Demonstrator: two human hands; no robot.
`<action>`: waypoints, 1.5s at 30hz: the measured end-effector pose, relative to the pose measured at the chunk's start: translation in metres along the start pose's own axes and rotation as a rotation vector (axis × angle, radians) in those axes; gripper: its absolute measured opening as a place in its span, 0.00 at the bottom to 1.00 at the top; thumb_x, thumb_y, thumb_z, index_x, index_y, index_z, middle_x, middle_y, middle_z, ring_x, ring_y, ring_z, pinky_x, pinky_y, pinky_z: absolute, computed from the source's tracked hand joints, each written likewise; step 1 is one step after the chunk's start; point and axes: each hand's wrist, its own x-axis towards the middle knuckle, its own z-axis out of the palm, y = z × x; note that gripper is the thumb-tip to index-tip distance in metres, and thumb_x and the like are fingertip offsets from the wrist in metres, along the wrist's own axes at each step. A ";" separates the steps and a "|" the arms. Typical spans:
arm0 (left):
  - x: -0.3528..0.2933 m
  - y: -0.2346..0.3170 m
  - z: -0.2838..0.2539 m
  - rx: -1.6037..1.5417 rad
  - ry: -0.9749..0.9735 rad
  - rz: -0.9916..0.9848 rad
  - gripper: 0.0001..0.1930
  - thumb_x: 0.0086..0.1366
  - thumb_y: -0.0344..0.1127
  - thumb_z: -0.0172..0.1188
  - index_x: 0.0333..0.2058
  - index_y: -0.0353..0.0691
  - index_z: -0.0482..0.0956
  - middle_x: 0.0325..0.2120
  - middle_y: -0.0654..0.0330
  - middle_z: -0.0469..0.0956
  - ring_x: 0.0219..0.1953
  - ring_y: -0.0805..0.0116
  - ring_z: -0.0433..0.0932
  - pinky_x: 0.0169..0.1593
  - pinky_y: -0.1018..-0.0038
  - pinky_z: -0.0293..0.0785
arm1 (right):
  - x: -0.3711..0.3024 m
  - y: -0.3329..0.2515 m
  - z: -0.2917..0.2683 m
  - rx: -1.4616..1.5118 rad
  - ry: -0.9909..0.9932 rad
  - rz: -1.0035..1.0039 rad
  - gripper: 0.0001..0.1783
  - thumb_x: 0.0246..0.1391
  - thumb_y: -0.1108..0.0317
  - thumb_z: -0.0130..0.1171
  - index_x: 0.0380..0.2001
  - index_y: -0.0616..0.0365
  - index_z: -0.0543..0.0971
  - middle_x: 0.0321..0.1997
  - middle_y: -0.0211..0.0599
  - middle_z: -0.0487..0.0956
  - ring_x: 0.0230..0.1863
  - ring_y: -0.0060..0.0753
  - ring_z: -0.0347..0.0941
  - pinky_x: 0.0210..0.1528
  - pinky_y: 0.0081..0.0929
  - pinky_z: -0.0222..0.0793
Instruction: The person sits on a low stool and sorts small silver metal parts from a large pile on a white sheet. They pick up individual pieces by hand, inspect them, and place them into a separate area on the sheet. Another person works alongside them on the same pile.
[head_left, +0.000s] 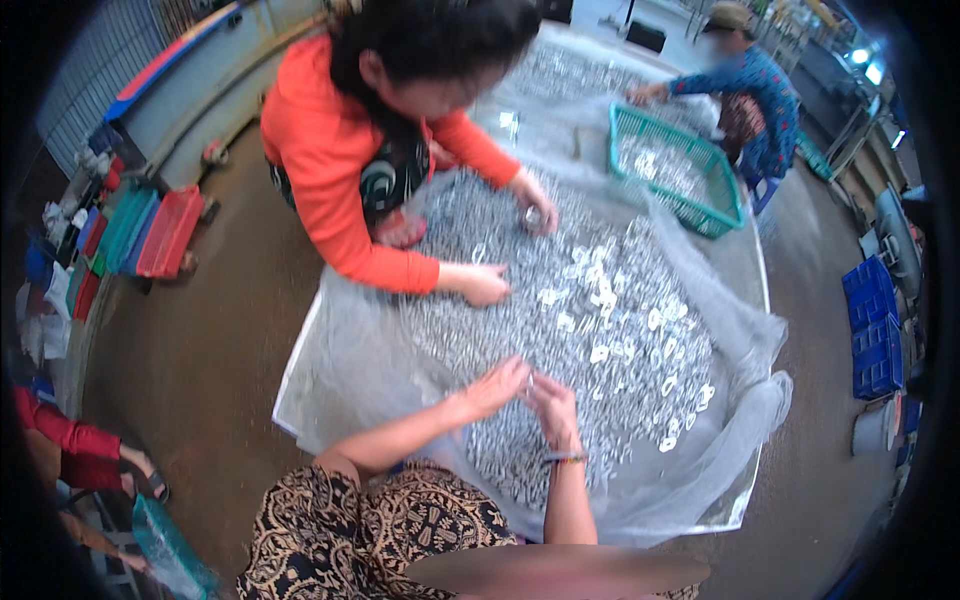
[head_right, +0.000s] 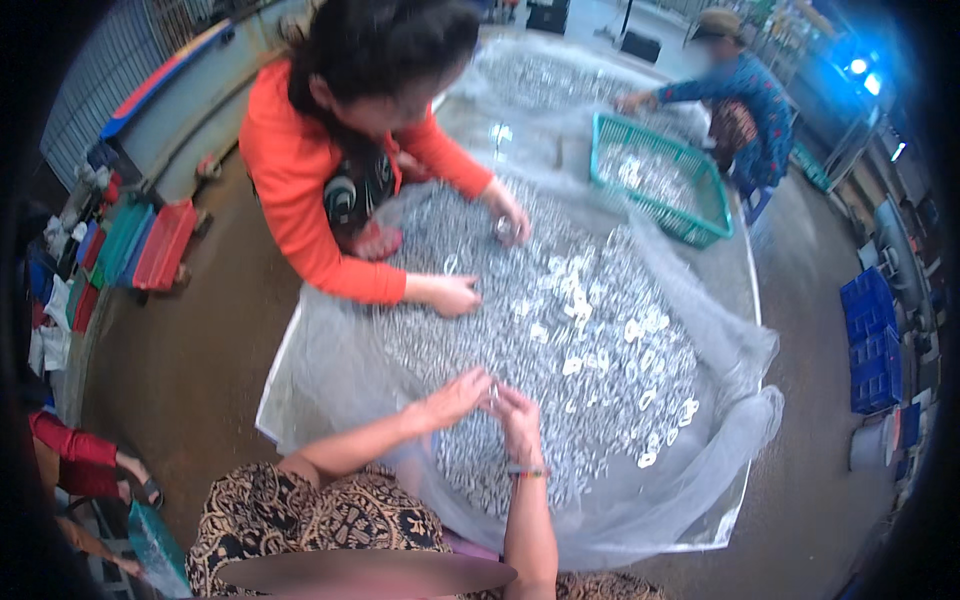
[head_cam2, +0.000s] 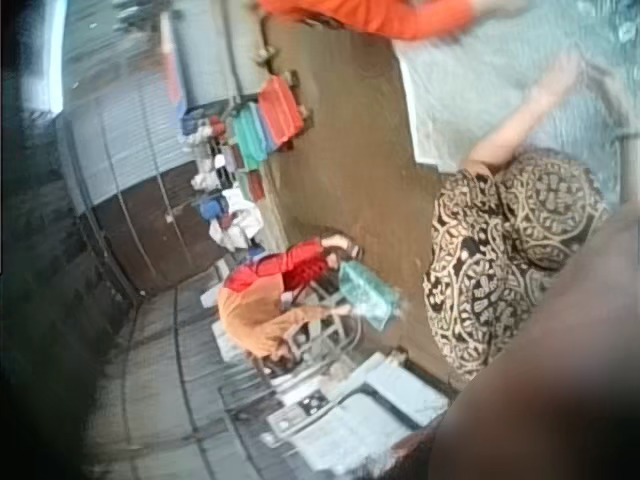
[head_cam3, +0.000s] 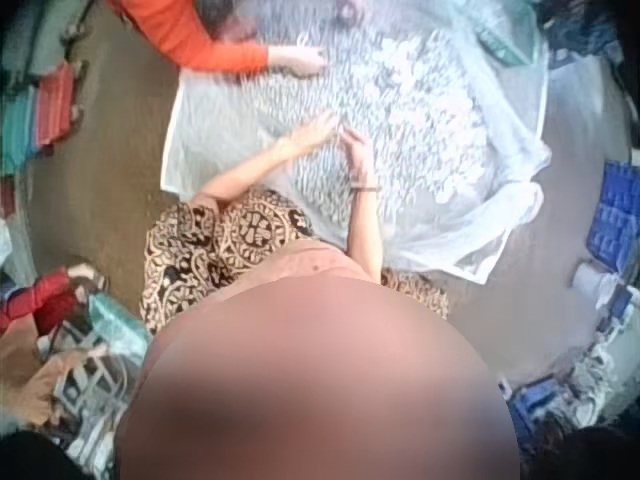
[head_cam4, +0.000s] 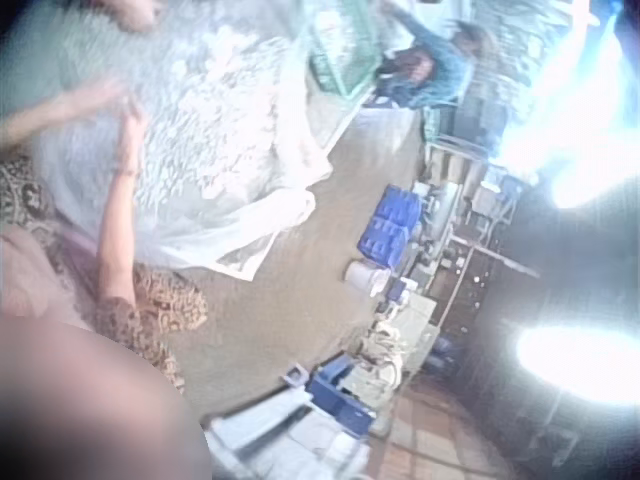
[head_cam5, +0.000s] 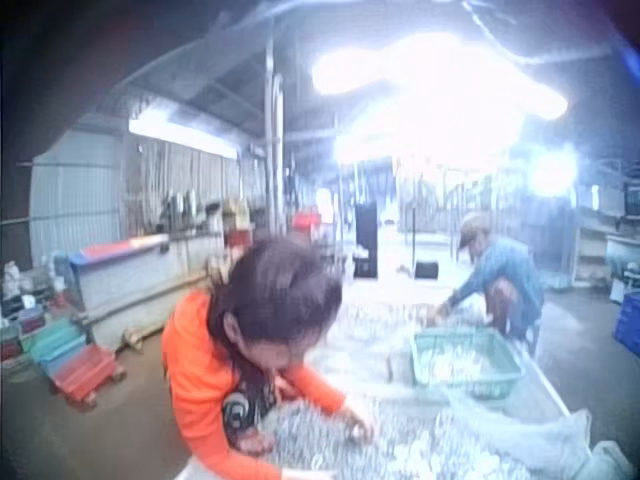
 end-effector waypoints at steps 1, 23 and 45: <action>0.002 0.004 -0.001 -0.066 -0.032 -0.028 0.12 0.59 0.30 0.50 0.41 0.33 0.66 0.37 0.47 0.66 0.43 0.46 0.69 0.45 0.59 0.68 | -0.001 0.001 -0.001 0.119 0.042 0.044 0.17 0.51 0.82 0.49 0.46 0.76 0.71 0.43 0.47 0.76 0.44 0.40 0.75 0.45 0.34 0.75; 0.008 -0.015 0.022 -0.222 0.181 -0.237 0.09 0.63 0.32 0.47 0.34 0.30 0.68 0.29 0.45 0.70 0.36 0.43 0.71 0.39 0.58 0.67 | -0.003 0.037 0.008 0.216 -0.062 -0.059 0.16 0.51 0.82 0.52 0.45 0.76 0.72 0.38 0.46 0.78 0.31 0.33 0.77 0.37 0.26 0.76; 0.013 0.027 -0.033 0.084 0.512 0.322 0.04 0.54 0.30 0.57 0.28 0.40 0.79 0.24 0.56 0.74 0.30 0.57 0.75 0.34 0.64 0.75 | -0.017 0.006 0.016 -1.144 0.306 -0.751 0.17 0.43 0.83 0.48 0.40 0.68 0.74 0.34 0.55 0.71 0.38 0.53 0.70 0.44 0.41 0.67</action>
